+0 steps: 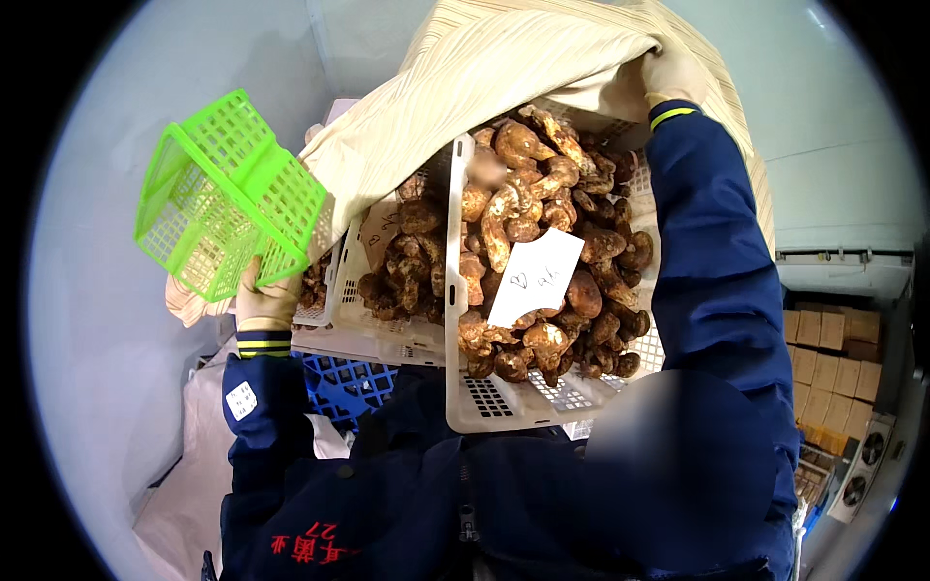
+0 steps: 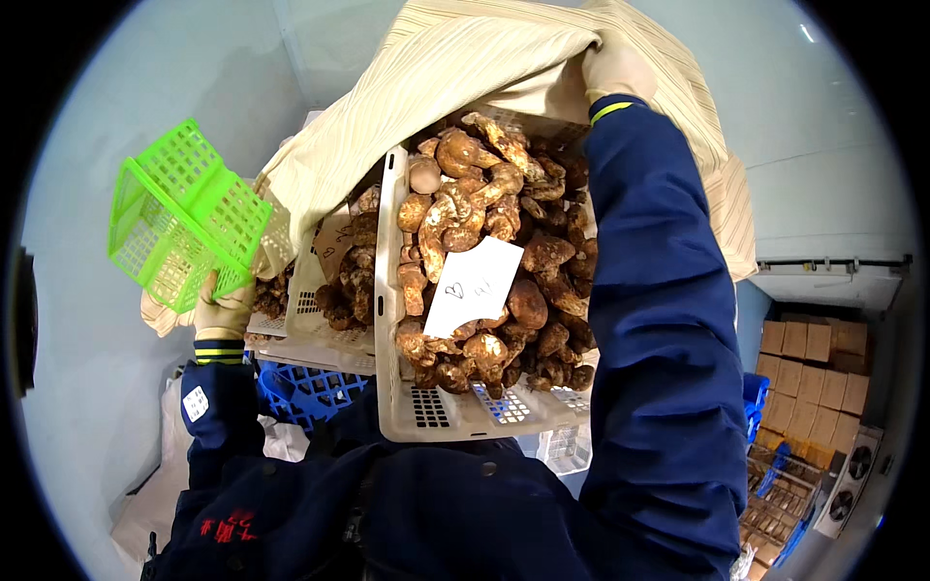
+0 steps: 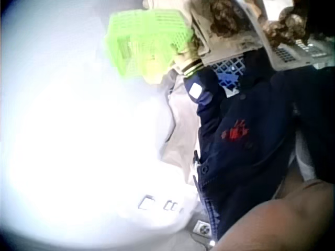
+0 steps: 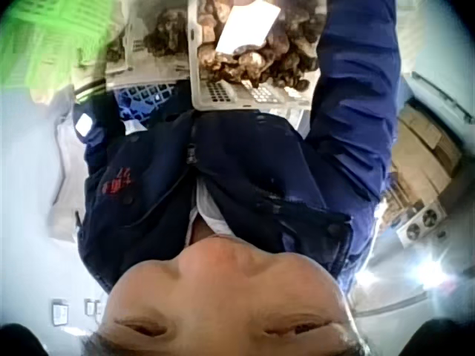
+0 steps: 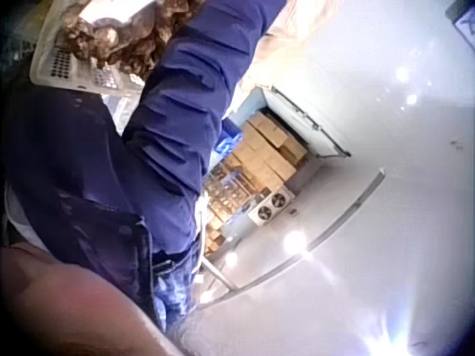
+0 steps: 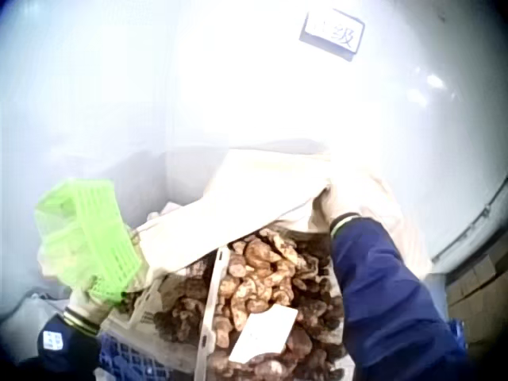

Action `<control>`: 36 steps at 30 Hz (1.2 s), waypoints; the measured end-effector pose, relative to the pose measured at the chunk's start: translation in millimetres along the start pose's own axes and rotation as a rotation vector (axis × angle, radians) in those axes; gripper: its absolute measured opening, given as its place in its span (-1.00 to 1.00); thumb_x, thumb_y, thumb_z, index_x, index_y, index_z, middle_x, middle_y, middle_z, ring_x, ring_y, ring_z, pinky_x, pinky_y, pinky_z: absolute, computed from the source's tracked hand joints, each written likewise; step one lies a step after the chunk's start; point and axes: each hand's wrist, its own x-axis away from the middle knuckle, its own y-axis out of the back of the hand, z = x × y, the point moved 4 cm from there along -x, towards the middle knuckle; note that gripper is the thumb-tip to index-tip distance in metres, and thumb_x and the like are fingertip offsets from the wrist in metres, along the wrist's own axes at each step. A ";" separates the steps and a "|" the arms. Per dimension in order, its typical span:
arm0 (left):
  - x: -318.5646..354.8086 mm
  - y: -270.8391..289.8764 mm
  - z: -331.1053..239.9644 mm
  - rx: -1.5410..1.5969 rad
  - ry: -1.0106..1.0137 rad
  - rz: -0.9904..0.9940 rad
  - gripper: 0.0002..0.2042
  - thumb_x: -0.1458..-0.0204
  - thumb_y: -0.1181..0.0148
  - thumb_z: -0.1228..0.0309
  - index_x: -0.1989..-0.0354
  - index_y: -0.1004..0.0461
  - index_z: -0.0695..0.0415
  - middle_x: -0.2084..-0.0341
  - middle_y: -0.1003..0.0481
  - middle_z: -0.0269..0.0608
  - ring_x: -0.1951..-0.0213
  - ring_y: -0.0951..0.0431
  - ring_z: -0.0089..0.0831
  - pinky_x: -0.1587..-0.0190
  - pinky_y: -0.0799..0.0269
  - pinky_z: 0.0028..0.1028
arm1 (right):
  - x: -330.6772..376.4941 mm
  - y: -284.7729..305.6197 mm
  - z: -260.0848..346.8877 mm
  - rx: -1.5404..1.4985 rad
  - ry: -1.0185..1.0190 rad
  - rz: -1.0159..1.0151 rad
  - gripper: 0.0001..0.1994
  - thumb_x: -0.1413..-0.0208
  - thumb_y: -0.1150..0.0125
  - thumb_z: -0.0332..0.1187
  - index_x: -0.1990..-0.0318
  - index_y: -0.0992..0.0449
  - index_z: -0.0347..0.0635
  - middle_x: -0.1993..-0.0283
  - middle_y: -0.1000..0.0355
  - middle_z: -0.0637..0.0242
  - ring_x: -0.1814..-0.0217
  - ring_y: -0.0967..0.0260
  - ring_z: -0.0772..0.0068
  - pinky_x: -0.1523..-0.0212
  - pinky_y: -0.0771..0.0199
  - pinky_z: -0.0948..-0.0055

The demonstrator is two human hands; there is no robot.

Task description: The person walks through a storage area carrying a green basket, then sorts matsutake mushrooms from a large white crate into the green basket. The person handles the mushrooms by hand, picking them up and placing them into the basket.

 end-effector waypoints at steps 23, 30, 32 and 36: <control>77.2 106.9 -6.6 -0.083 -0.284 -0.399 -0.66 -0.15 0.04 0.39 -0.10 -0.30 0.17 -0.05 -0.38 -0.07 -0.07 -0.39 -0.10 -0.05 -0.36 0.01 | 188.9 77.1 37.3 -0.676 0.427 0.381 -0.51 -0.05 -0.15 -0.57 -0.19 -0.27 -0.27 -0.11 -0.37 0.15 -0.15 -0.32 0.38 -0.16 -0.29 0.46; 52.2 83.6 -14.3 -0.062 -0.263 -0.188 -0.65 -0.09 -0.07 0.44 -0.08 -0.33 0.12 -0.06 -0.38 -0.08 -0.11 -0.35 -0.12 -0.14 -0.25 0.03 | 220.4 103.8 -39.3 -0.611 0.055 0.366 -0.69 -0.13 -0.07 -0.55 -0.05 -0.41 -0.34 0.19 -0.52 0.16 0.11 -0.45 0.51 0.07 -0.41 0.59; 43.1 57.9 -6.9 -0.077 -0.143 0.004 -0.64 -0.08 -0.09 0.43 -0.08 -0.32 0.16 -0.06 -0.38 -0.06 -0.12 -0.34 -0.14 -0.16 -0.24 -0.02 | 233.2 113.0 -54.0 -0.644 -0.056 0.387 -0.72 -0.16 -0.05 -0.52 -0.04 -0.44 -0.29 0.27 -0.54 0.21 0.21 -0.47 0.54 0.15 -0.43 0.62; 28.6 9.7 18.8 -0.223 -0.087 0.038 -0.64 -0.11 -0.04 0.36 -0.06 -0.33 0.22 -0.01 -0.39 -0.03 -0.06 -0.37 -0.13 -0.15 -0.21 -0.07 | 276.9 123.4 -63.2 -0.720 -0.498 0.633 -0.78 -0.15 -0.14 -0.39 0.08 -0.53 -0.22 0.48 -0.50 0.35 0.52 -0.38 0.67 0.46 -0.41 0.64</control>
